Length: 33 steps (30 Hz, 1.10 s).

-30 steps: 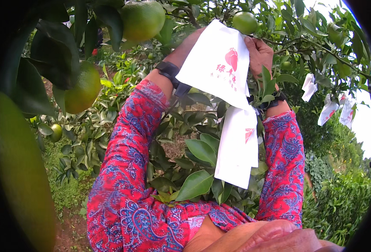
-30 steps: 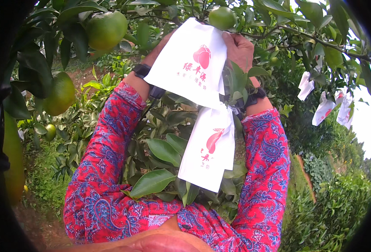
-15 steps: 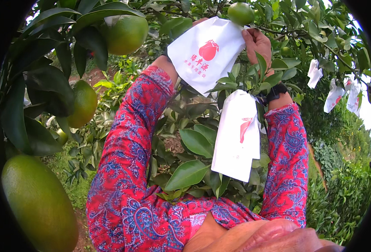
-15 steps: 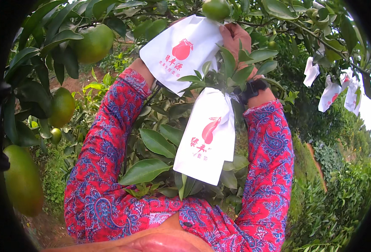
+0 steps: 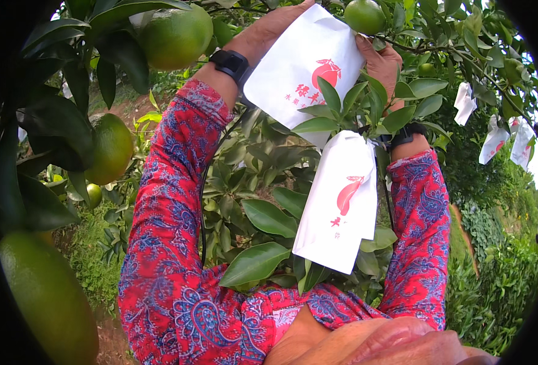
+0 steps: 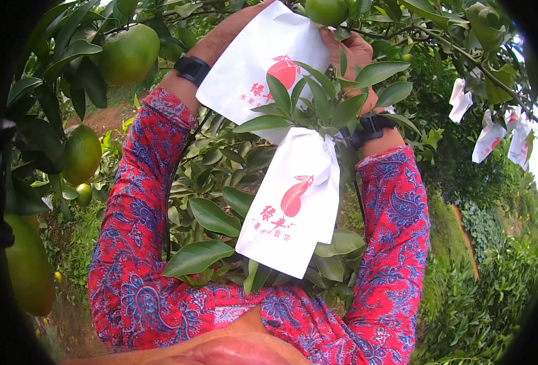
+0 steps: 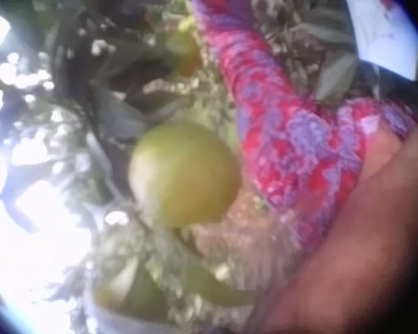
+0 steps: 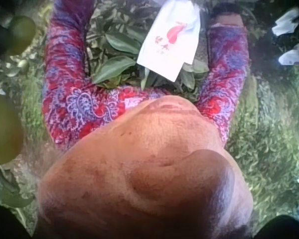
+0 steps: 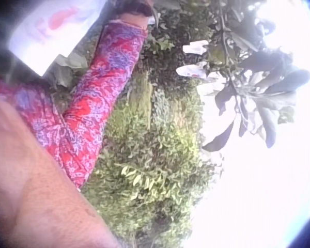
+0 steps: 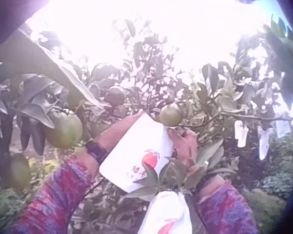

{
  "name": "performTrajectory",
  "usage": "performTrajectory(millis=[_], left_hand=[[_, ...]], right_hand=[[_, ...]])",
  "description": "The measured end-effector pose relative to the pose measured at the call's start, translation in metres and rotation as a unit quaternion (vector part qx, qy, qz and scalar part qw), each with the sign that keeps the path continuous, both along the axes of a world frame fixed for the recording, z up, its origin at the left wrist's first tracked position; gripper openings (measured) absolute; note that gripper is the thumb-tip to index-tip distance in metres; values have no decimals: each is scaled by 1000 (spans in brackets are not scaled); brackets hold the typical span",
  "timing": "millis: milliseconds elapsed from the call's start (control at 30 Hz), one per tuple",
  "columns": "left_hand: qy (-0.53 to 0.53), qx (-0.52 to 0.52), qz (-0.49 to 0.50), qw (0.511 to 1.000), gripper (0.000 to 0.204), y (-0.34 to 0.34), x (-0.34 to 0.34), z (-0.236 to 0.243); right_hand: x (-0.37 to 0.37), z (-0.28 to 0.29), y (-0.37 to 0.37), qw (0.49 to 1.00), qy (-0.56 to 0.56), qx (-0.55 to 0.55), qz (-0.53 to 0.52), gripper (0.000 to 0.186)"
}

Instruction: The person places white paper bags over green citrus fruits hanging on a tree and ties them to the branches. The person repeats this process for several fruits in the orchard.

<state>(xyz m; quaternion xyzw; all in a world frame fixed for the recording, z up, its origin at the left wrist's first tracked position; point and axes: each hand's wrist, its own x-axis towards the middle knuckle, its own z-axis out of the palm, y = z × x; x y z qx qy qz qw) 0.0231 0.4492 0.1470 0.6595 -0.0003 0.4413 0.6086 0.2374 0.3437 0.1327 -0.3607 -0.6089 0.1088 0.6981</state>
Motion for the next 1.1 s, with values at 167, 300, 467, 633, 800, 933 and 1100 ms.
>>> performTrajectory(millis=[167, 300, 467, 633, 800, 933, 1100], left_hand=[[75, 45, 31, 996, 18, -11, -11, 10], [185, 108, 21, 977, 18, -21, -19, 26], [201, 185, 82, 958, 24, -33, -20, 34], [121, 212, 223, 944, 26, -32, -3, 22], [63, 175, 214, 959, 23, -19, 21, 18], [44, 138, 164, 976, 21, -10, 35, 14], [43, 114, 123, 985, 20, 1, 40, 7]], right_hand=[[0, -3, -7, 980, -156, 39, -118, 24], [-6, -5, -19, 997, -37, -64, -24, 20], [-10, -2, -16, 999, -12, -48, -11, 23], [0, -6, -11, 995, 5, -93, 30, 27], [18, 2, 11, 998, 16, -67, 12, 26], [40, 4, 26, 992, 20, -64, 103, 20], [52, -2, 45, 991, -43, -47, 117, 11]])
